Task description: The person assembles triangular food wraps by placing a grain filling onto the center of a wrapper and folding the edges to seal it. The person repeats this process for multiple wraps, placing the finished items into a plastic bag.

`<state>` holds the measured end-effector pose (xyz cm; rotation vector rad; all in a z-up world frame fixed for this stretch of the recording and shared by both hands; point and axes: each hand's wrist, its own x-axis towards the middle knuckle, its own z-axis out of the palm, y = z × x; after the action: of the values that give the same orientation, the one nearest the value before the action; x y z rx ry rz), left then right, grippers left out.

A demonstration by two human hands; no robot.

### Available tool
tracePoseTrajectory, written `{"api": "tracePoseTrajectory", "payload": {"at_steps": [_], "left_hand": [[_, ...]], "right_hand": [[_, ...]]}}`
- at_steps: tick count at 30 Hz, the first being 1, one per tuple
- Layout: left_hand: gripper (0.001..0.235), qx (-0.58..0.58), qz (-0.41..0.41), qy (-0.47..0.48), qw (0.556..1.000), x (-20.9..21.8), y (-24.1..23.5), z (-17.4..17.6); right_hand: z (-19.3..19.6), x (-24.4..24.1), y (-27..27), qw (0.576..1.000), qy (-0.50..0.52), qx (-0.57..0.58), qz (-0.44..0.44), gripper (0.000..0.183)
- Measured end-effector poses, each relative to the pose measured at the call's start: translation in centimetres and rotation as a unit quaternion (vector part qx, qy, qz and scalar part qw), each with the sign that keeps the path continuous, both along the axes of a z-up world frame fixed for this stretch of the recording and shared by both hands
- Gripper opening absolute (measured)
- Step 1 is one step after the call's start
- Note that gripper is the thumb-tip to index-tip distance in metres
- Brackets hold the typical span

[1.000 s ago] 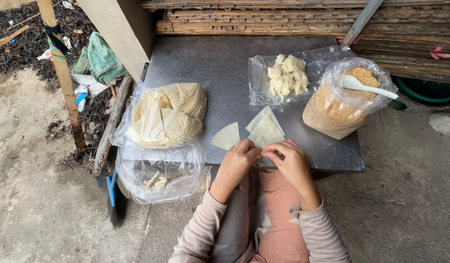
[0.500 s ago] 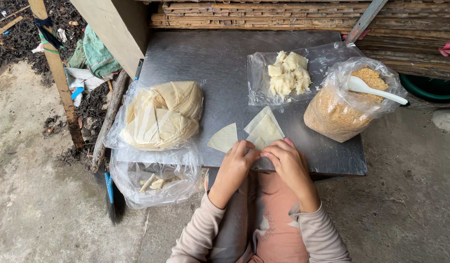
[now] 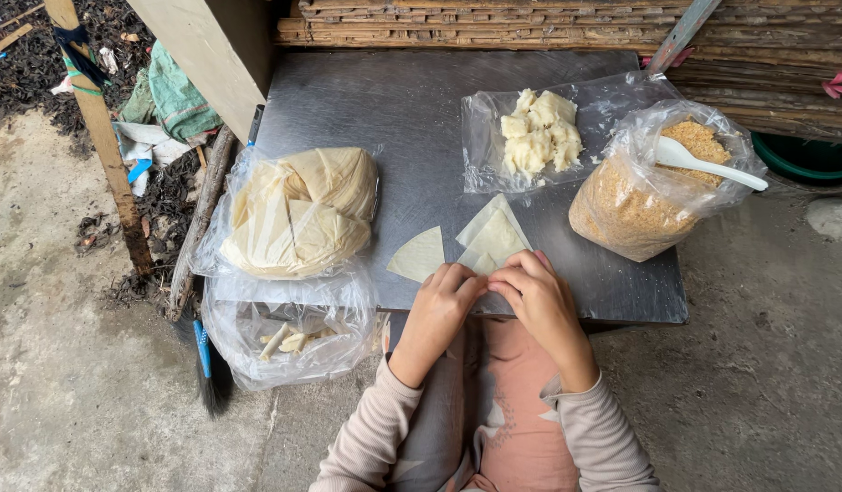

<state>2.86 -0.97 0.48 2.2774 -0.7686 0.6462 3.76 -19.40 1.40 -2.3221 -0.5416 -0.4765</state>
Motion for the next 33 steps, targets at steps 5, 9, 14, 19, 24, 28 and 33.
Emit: {"api": "tracePoseTrajectory", "payload": {"at_steps": [5, 9, 14, 19, 24, 28, 33], "left_hand": [[0.025, 0.017, 0.016, 0.003, 1.000, 0.2, -0.1, -0.4], [0.027, 0.023, 0.025, 0.010, 0.999, 0.5, -0.1, -0.5], [0.025, 0.010, 0.021, -0.008, 1.000, 0.6, -0.3, -0.6], [0.036, 0.050, 0.041, -0.007, 0.998, 0.5, -0.4, -1.1], [0.040, 0.046, 0.027, -0.004, 0.999, 0.6, 0.0, -1.3], [0.025, 0.054, 0.046, -0.019, 0.997, 0.5, -0.1, -1.5], [0.022, 0.079, 0.101, -0.012, 0.992, 0.7, -0.8, -1.6]], "right_hand": [[0.0, -0.1, 0.0, 1.000, -0.003, 0.009, 0.020, 0.009], [0.2, -0.3, 0.0, 1.000, 0.004, 0.000, 0.004, 0.018], [0.0, -0.2, 0.4, 1.000, -0.012, -0.020, -0.007, 0.011], [0.0, -0.2, 0.6, 0.999, -0.036, -0.022, -0.010, 0.011], [0.4, -0.4, 0.5, 0.998, -0.059, -0.027, 0.009, 0.019], [0.1, -0.1, 0.6, 0.999, -0.031, -0.040, 0.000, 0.014], [-0.2, 0.1, 0.6, 0.999, -0.035, -0.041, 0.008, 0.014]]}}
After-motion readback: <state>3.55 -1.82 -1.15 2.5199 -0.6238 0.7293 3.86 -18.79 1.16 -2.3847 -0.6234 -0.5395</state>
